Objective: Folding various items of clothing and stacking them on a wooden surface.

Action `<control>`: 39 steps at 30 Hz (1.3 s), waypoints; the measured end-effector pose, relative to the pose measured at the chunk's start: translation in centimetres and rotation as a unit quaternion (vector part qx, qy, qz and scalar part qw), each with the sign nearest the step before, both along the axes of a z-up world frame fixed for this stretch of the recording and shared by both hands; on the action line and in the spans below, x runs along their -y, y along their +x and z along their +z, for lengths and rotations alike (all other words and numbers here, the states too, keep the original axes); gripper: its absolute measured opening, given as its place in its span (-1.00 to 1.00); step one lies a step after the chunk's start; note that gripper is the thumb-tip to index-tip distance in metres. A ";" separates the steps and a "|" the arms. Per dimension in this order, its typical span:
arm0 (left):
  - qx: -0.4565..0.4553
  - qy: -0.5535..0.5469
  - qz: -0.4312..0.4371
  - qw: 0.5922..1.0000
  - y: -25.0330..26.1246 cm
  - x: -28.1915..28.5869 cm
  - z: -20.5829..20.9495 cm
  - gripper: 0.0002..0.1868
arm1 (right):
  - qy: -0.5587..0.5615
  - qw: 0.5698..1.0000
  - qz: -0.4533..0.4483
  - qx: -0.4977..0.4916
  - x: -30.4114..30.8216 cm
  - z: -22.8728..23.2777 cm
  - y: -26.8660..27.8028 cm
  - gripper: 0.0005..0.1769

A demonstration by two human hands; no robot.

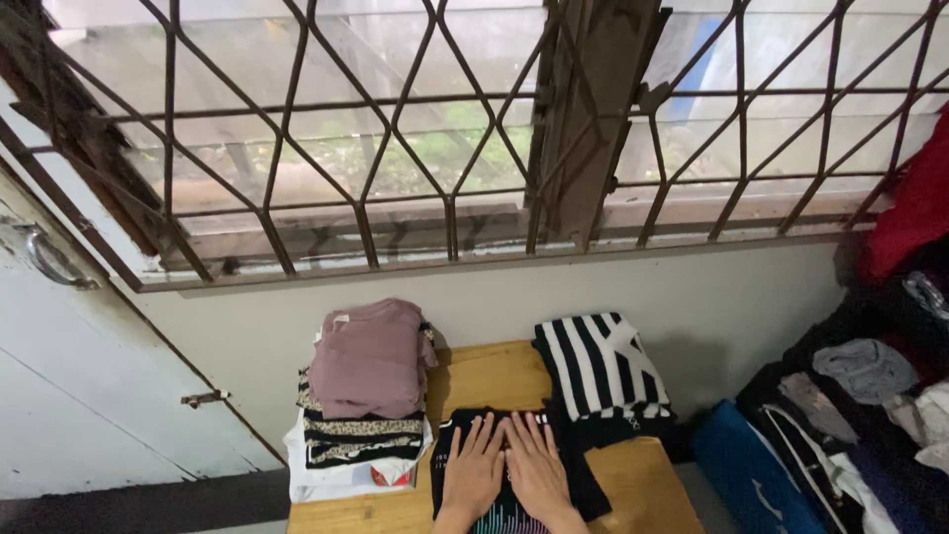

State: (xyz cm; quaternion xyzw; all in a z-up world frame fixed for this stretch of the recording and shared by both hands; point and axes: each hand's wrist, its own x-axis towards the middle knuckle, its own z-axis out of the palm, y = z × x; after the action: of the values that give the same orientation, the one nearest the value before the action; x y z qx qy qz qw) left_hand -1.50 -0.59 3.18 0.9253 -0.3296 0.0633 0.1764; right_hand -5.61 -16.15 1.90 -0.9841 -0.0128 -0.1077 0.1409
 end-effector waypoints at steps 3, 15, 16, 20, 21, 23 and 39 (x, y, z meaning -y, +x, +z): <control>-0.119 0.024 0.039 0.992 0.8 -0.5 -0.8 -0.39 | 0.028 0.998 -0.014 -0.064 0.7 -0.1 0.4 -0.29; 0.160 -0.050 0.029 0.985 -0.7 -2.3 -7.1 -0.24 | 0.035 0.996 -0.053 0.055 0.6 -0.8 -0.5 -0.38; 0.124 -0.029 0.028 0.991 -0.5 -1.6 -5.9 -0.31 | 0.067 0.998 -0.020 -0.007 -0.3 0.3 0.1 -0.38; -0.058 0.006 0.051 0.997 -0.5 -0.6 -2.4 -0.39 | 0.078 0.989 0.032 -0.125 -0.6 1.3 0.7 -0.36; -0.057 0.004 0.050 0.997 -0.4 -1.1 -2.3 -0.39 | 0.076 0.989 0.032 -0.123 0.2 1.0 0.4 -0.36; -0.081 -0.002 0.059 0.995 -0.4 -2.4 -2.2 -0.34 | 0.030 0.994 -0.011 -0.103 1.6 0.3 -0.5 -0.34; -0.046 -0.034 0.059 0.997 -3.2 -1.8 -3.6 -0.39 | 0.049 0.991 -0.021 -0.125 -1.4 -0.4 -3.1 -0.32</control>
State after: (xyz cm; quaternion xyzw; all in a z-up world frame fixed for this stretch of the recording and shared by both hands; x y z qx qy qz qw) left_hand -4.68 1.25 -0.46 0.9387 -0.2632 0.0419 0.2187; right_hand -8.70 -14.80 1.51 -0.9817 0.0306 0.0129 0.1874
